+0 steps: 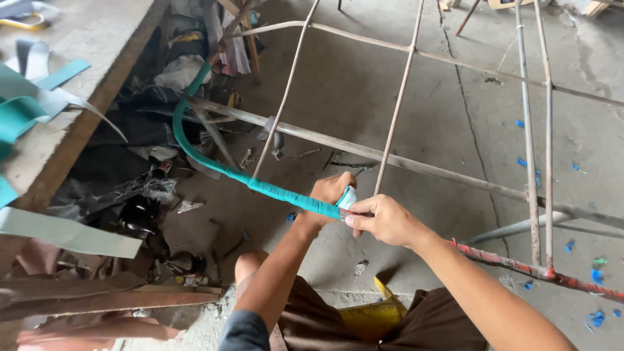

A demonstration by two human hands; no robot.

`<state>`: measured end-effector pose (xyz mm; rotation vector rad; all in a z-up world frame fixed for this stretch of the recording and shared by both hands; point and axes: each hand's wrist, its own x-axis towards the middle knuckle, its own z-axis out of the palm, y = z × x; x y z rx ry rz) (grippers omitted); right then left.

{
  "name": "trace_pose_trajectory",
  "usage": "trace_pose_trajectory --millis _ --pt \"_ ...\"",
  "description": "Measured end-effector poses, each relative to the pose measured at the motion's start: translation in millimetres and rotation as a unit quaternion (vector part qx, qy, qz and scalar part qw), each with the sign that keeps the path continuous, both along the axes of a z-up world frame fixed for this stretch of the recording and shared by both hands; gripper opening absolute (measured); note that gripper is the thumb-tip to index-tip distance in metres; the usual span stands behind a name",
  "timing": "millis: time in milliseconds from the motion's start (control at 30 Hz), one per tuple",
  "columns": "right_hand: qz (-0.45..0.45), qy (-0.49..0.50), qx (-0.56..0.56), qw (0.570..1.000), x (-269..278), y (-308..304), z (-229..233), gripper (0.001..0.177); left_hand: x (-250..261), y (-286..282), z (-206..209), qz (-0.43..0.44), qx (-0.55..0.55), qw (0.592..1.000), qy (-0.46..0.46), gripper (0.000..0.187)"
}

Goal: Wrapping a metal furniture frame with blue fabric strips to prepare it for upholstery.

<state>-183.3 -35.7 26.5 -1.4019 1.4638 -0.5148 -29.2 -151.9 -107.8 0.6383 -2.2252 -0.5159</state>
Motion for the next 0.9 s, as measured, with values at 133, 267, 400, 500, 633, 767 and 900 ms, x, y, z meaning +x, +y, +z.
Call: trace_pose_trajectory --millis 133,267,400,500,633,767,900 --pt "-0.003 0.005 -0.034 0.999 -3.8 -0.4 -5.0 0.033 29.3 61.2 36.2 0.105 0.125 0.985 0.059 0.047" --pt "-0.008 0.024 -0.026 0.999 -6.5 8.1 13.8 0.037 40.6 110.6 37.6 0.280 0.204 0.934 0.085 0.011" --pt "-0.003 0.066 -0.017 0.998 -1.7 8.7 33.7 0.037 31.4 149.3 100.1 0.285 0.139 0.928 0.197 0.025" --pt "0.009 0.095 -0.022 0.995 -0.7 2.5 18.0 0.034 24.5 138.3 113.6 0.191 0.438 0.802 0.358 0.038" --pt "-0.002 0.070 -0.027 0.997 -2.9 12.5 28.3 0.039 20.5 136.5 99.1 0.222 0.521 0.688 0.454 0.067" --pt "0.002 0.075 -0.048 0.996 -5.9 17.5 28.5 0.039 14.1 152.4 74.9 0.222 0.556 0.666 0.445 0.035" --pt "0.027 0.081 -0.077 0.993 -1.5 10.5 24.5 0.040 6.6 184.5 74.2 0.173 0.589 0.695 0.374 0.041"
